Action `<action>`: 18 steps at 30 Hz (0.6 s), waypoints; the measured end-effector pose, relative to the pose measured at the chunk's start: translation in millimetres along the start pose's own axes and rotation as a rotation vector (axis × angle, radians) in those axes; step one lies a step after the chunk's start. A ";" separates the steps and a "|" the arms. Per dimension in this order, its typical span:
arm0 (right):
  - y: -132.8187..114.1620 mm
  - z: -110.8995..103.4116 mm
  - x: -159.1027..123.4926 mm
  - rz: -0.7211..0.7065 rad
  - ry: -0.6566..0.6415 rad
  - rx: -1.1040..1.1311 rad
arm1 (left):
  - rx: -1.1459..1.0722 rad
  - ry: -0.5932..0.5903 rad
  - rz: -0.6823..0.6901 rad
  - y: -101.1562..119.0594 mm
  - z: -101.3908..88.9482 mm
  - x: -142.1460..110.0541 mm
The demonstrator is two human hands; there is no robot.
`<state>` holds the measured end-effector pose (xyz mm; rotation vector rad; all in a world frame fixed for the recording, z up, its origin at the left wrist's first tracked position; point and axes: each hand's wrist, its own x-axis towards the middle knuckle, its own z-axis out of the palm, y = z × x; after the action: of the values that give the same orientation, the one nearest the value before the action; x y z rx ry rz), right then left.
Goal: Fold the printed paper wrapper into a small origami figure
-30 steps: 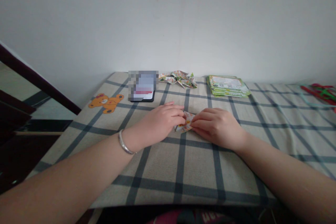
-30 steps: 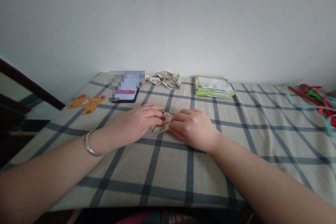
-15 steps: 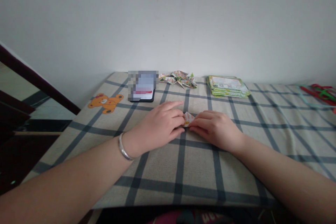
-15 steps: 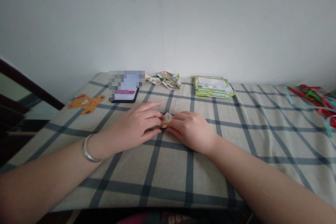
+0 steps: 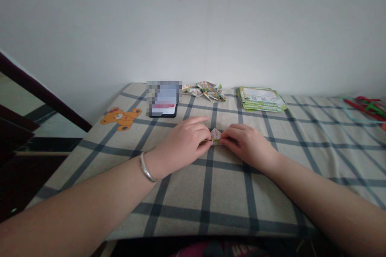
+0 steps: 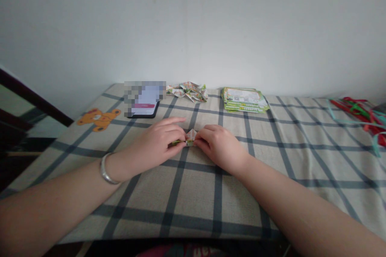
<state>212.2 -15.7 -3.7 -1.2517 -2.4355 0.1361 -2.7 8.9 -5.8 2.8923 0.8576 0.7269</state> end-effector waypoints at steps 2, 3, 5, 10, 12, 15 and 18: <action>0.0 0.9 1.1 0.002 0.005 -0.001 | -0.002 -0.002 -0.017 -0.1 1.9 0.5; 0.0 1.1 1.6 0.000 0.010 -0.002 | -0.006 -0.001 -0.021 -0.3 2.9 0.6; -0.2 1.4 2.3 -0.007 0.017 -0.005 | -0.017 0.015 -0.027 -0.6 5.0 0.6; -0.6 2.0 3.5 -0.006 0.010 -0.010 | -0.049 0.053 -0.063 -1.1 9.1 0.0; -0.5 2.2 3.8 -0.004 0.008 -0.005 | -0.066 0.058 -0.081 -1.3 10.3 -0.2; -0.2 2.7 4.0 -0.007 0.015 0.006 | -0.103 0.077 -0.118 -2.0 11.6 -0.1; 0.3 3.2 3.9 -0.008 0.024 0.018 | -0.147 0.097 -0.138 -3.0 11.8 0.4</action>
<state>209.2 -12.1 -5.6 -1.2288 -2.4136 0.1395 1.3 12.7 -16.6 2.6590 0.9590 0.8818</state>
